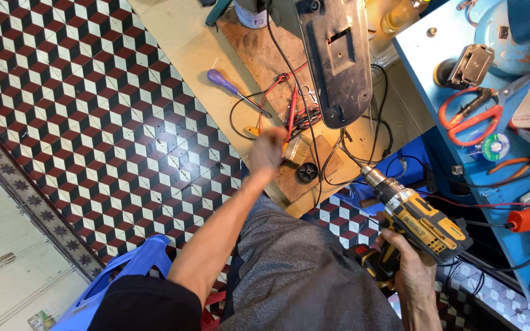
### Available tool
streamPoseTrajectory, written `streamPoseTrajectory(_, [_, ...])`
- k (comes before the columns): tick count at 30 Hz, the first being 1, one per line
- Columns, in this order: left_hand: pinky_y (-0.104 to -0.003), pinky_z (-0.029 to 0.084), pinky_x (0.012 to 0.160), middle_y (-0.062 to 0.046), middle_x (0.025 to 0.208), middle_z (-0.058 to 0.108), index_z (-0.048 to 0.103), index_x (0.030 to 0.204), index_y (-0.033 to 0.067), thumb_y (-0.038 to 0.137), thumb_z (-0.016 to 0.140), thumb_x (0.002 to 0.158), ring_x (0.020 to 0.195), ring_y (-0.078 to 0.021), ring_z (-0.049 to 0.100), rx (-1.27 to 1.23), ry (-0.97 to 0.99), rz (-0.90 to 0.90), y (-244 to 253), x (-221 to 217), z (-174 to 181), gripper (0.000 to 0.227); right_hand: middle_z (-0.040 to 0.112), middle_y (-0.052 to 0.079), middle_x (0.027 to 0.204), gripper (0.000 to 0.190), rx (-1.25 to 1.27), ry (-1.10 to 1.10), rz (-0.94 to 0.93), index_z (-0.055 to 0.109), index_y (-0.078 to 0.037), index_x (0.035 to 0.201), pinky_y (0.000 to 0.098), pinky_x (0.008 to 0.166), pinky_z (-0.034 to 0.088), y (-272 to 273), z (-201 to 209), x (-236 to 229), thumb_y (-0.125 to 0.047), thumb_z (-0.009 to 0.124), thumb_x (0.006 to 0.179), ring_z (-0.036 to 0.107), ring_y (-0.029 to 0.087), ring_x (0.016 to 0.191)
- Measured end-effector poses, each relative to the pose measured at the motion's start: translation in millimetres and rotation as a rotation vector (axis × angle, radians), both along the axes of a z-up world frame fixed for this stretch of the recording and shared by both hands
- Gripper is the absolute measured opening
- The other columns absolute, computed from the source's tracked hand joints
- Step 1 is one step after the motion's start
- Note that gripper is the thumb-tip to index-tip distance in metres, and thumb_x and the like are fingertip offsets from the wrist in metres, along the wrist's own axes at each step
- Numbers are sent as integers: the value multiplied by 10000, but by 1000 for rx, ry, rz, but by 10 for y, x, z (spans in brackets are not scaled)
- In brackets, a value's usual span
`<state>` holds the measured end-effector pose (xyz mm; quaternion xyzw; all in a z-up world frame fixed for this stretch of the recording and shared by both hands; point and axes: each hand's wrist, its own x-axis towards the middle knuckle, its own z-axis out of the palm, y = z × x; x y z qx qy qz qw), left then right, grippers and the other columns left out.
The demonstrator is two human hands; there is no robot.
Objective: The person uses a cordless drill to drive screws into a black plastic housing on a cluttered workbench. They repeatedly pick screws from a tin, align them with the drill bit, and fasten them into the housing while holding it steady with the other hand.
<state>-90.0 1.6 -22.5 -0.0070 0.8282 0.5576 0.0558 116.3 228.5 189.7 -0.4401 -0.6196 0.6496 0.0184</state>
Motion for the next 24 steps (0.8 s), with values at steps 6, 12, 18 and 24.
streamPoseTrajectory(6, [-504, 515, 878, -134, 1148, 607, 692, 1135, 73, 281, 776, 824, 1117, -362, 574, -517, 137, -264, 139, 456, 281, 384, 716, 122, 920, 339, 58, -61, -34, 664, 19, 1148, 370, 669, 609, 21, -5, 36, -22, 705, 814, 696, 197, 741])
streamPoseTrajectory(12, [-419, 554, 838, -151, 1073, 634, 689, 1087, 32, 153, 771, 889, 1020, -307, 623, -183, 66, -78, 12, 366, -64, 246, 721, 119, 948, 378, -10, -16, -26, 670, 1, 1143, 399, 743, 608, 43, -1, 114, -90, 741, 783, 691, 201, 763])
streamPoseTrajectory(18, [-316, 558, 757, -62, 925, 710, 652, 1034, 5, 70, 829, 751, 829, -180, 674, -1, -247, 244, 98, 261, -761, 340, 759, 155, 1018, 399, 31, -56, -51, 667, -1, 1146, 386, 766, 596, -10, -56, 133, -98, 751, 768, 687, 192, 785])
streamPoseTrajectory(24, [-322, 522, 641, -57, 913, 573, 638, 1042, -20, 255, 728, 906, 755, -173, 574, 753, -428, 322, -238, 29, -1001, 320, 749, 156, 1048, 399, -14, -59, -57, 667, -5, 1158, 363, 754, 610, 14, -43, 105, -82, 743, 774, 696, 187, 783])
